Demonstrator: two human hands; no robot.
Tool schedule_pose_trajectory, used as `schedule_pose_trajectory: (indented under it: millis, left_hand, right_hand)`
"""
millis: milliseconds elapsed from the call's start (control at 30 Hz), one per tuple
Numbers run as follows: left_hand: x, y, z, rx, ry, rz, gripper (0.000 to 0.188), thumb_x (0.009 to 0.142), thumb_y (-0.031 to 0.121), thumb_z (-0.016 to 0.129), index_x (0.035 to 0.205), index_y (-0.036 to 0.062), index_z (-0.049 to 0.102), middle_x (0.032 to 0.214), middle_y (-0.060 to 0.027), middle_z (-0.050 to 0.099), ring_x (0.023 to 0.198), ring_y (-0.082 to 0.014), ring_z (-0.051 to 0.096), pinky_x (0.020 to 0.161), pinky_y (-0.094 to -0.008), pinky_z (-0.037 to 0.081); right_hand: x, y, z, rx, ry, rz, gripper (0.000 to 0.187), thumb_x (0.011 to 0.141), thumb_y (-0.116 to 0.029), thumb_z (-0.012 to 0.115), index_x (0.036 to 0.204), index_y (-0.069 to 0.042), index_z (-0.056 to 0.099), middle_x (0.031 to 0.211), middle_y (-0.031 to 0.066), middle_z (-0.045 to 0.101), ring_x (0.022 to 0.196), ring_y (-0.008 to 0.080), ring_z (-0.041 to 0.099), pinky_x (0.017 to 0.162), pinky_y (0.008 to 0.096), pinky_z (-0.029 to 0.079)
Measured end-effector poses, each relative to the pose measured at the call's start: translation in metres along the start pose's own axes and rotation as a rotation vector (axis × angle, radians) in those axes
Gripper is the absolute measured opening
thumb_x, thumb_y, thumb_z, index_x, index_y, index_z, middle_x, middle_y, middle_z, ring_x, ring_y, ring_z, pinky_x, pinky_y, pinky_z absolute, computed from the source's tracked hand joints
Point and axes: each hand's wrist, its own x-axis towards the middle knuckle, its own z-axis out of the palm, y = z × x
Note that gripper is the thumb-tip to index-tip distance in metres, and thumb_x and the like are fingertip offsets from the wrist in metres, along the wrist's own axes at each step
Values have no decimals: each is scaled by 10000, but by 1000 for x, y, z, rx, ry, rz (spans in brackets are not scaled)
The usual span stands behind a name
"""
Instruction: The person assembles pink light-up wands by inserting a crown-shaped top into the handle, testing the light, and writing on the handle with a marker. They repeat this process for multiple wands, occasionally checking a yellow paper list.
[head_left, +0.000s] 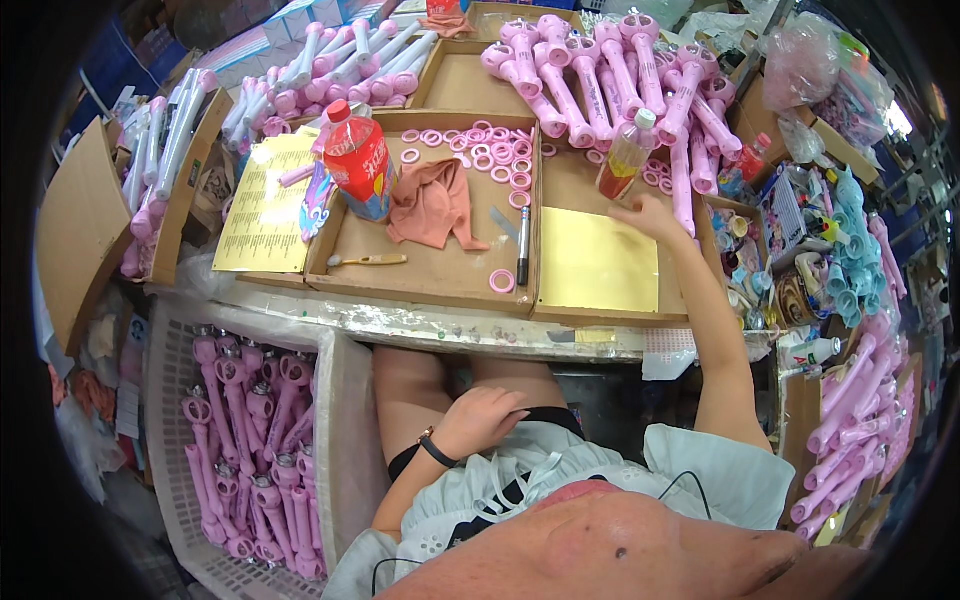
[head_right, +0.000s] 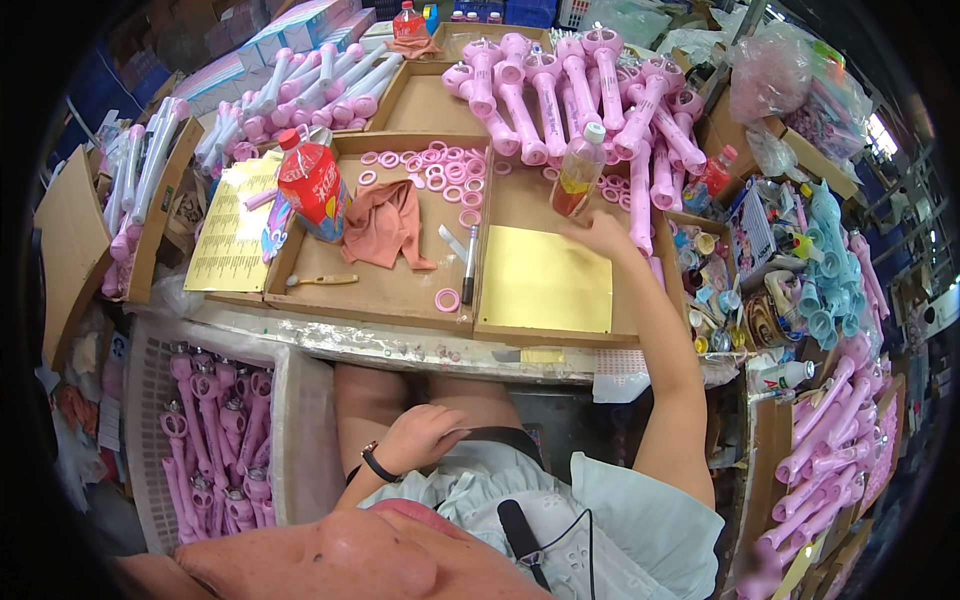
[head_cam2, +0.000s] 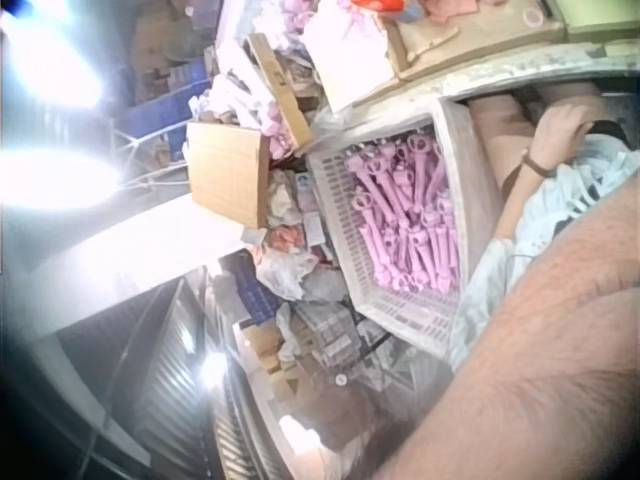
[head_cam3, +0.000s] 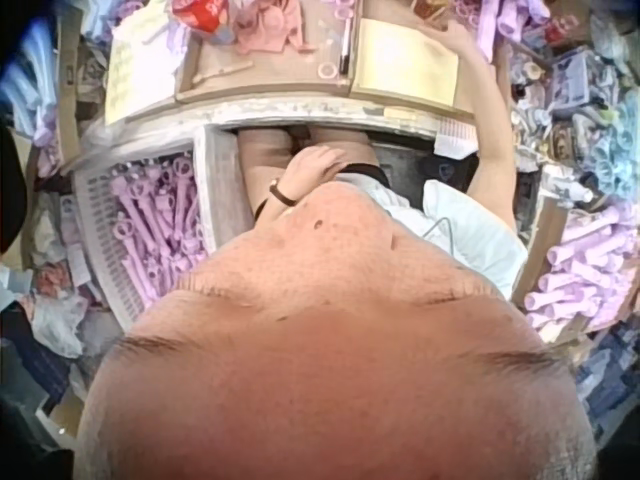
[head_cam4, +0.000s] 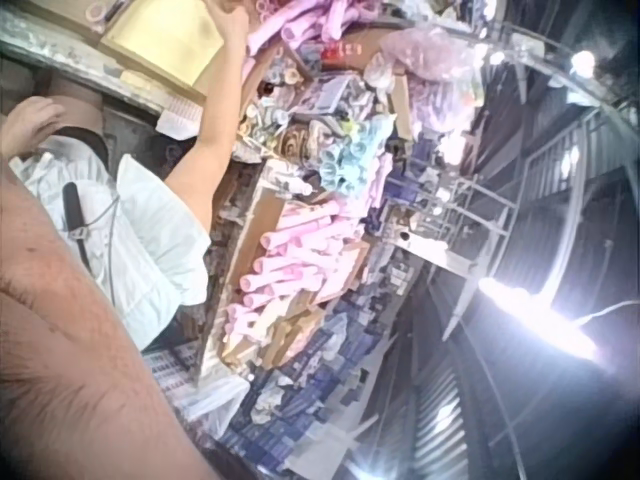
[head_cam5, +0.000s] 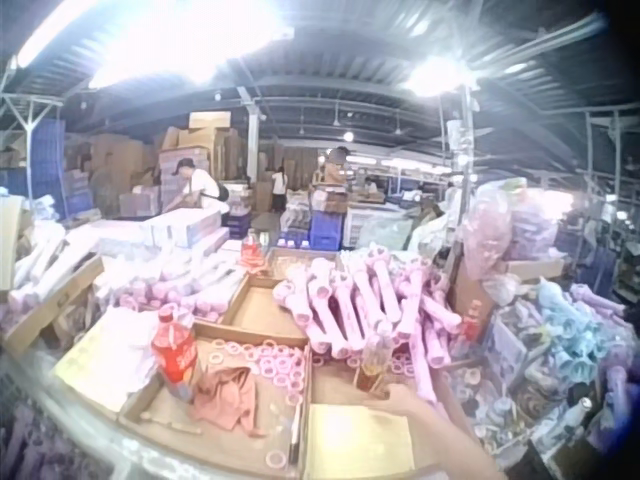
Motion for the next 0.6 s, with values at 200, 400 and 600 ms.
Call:
schedule_pose_trajectory:
  millis: [200,400,600]
  left_hand:
    - [5,-3,1,-35,7,64,216,777,159,657,948,56,576,753,-114,577,716,-307,568,639,-391,457]
    - [9,-6,-23,-175,135,-52,268,783,124,666,1020,25,588,873,-123,623,792,-281,600,703,-347,477]
    - [43,-15,-38,-1469,446,-264,514,929,176,501,1380,74,275,1264,-204,475,1058,-289,554,929,-387,449]
  right_hand:
    - [-34,-20,-15,-178,-33,-273,403,670,-353,697,916,-35,663,922,165,643,882,298,613,767,359,471]
    - [-126,-75,-65,-128,570,-645,141,731,-108,665,861,-56,684,861,135,639,793,263,617,681,361,480]
    - [-212,-88,-6,-222,710,-1035,257,721,-6,615,931,-129,697,947,62,647,892,242,622,756,356,491]
